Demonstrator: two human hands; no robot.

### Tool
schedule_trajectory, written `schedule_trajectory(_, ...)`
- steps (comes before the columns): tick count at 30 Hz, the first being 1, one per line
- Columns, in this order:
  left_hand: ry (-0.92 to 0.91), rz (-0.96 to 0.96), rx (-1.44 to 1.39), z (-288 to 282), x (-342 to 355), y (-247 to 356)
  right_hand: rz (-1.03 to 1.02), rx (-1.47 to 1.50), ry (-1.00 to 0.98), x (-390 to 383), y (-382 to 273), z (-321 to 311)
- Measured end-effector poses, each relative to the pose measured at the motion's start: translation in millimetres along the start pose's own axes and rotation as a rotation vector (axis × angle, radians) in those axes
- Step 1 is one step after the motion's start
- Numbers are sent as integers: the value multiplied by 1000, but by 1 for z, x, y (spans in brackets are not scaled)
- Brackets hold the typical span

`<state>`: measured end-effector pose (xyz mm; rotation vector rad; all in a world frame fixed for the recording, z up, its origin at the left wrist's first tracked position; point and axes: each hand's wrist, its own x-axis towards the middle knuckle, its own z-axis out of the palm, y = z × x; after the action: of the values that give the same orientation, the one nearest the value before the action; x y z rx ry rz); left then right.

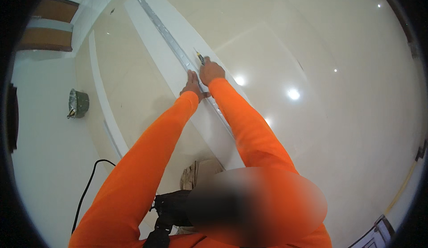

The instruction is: The person cuts a board by first marking it using a ruler and a marker, then align a metal guide on the surface and score the board multiple times with a utility knife until the piece separates.

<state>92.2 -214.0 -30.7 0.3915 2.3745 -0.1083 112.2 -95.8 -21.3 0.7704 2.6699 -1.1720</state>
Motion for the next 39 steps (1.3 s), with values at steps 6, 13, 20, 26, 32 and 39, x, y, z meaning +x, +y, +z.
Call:
schedule_trajectory(6, -53, -43, 10, 0, -6, -8, -21, -69, -138, 58, -62, 12)
schedule_trajectory(13, -82, -33, -26, -10, -14, -5, -12, -87, -186, 67, -73, 16)
schedule_trajectory(20, -42, -28, -13, 9, 5, -14, -41, -114, -179, 68, -76, 23)
schedule_trajectory(26, -48, -42, 58, 7, 6, -13, -21, -141, -215, 62, -79, 16)
schedule_trajectory(32, 16, -27, 165, 3, -6, -9, -10, -218, -266, 33, -63, 13)
schedule_trajectory(39, 90, -13, 38, -3, -17, -14, 36, -189, -244, -9, -49, 8)
